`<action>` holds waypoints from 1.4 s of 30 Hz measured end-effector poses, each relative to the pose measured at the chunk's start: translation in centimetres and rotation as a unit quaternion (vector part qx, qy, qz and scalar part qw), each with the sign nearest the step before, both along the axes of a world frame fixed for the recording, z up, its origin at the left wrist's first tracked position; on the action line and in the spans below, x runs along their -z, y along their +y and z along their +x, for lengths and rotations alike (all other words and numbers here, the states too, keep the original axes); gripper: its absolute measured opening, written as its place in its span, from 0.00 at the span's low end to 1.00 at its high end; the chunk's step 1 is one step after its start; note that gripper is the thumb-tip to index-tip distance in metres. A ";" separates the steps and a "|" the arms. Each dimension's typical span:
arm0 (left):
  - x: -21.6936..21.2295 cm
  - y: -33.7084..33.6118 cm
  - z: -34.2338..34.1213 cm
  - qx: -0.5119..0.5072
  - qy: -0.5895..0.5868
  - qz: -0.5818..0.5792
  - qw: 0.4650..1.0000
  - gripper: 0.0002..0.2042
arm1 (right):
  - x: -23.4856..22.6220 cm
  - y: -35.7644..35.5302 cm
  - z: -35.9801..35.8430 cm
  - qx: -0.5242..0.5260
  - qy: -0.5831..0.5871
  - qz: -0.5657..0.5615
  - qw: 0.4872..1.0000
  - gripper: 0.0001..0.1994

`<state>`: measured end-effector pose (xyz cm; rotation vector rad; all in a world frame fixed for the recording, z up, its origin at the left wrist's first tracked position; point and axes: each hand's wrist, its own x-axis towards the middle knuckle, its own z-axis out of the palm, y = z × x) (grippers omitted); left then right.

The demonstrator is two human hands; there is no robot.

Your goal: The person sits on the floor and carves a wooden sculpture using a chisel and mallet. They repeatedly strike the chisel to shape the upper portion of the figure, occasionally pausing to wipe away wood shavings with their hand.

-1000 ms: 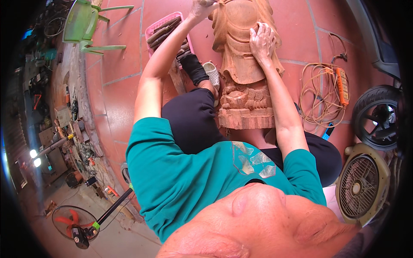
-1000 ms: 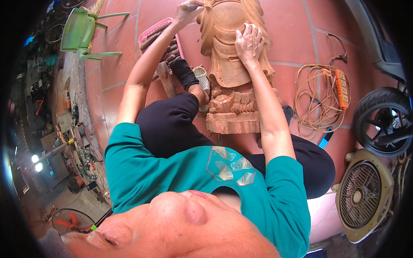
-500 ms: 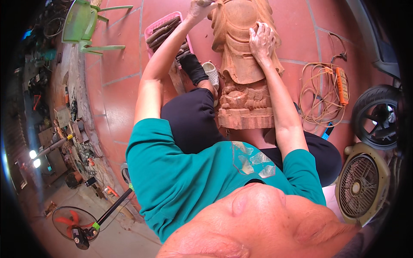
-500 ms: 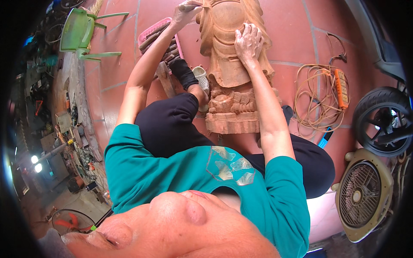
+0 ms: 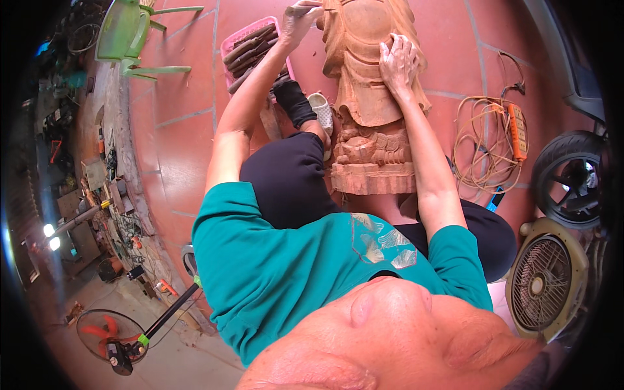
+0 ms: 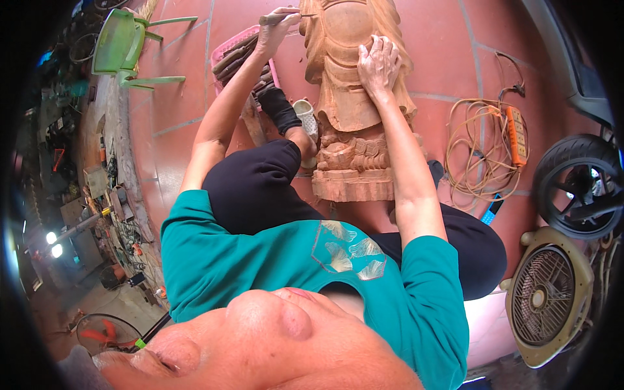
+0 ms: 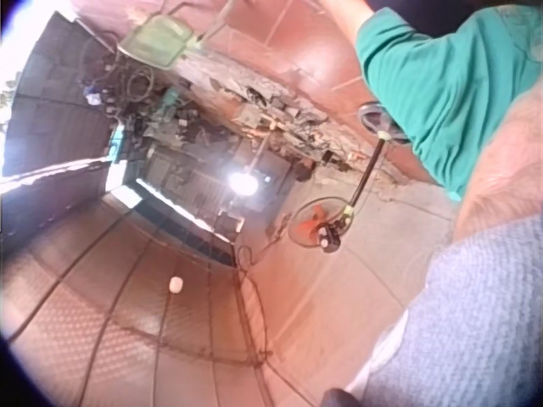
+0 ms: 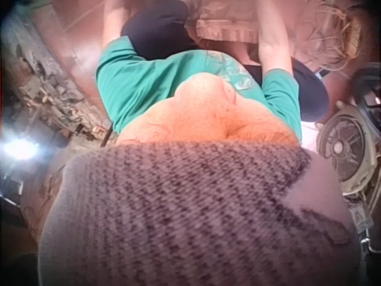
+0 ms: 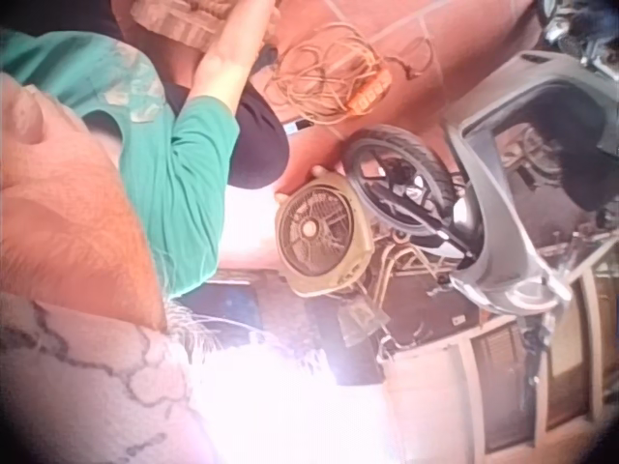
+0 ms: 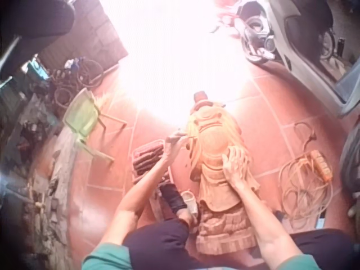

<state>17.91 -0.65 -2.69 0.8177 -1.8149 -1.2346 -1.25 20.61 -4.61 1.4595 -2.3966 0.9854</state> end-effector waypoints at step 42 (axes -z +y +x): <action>-4.0 6.3 -0.9 0.062 -0.212 -0.265 0.938 0.09 | 0.7 0.5 -1.0 0.016 -0.002 0.010 1.000 0.22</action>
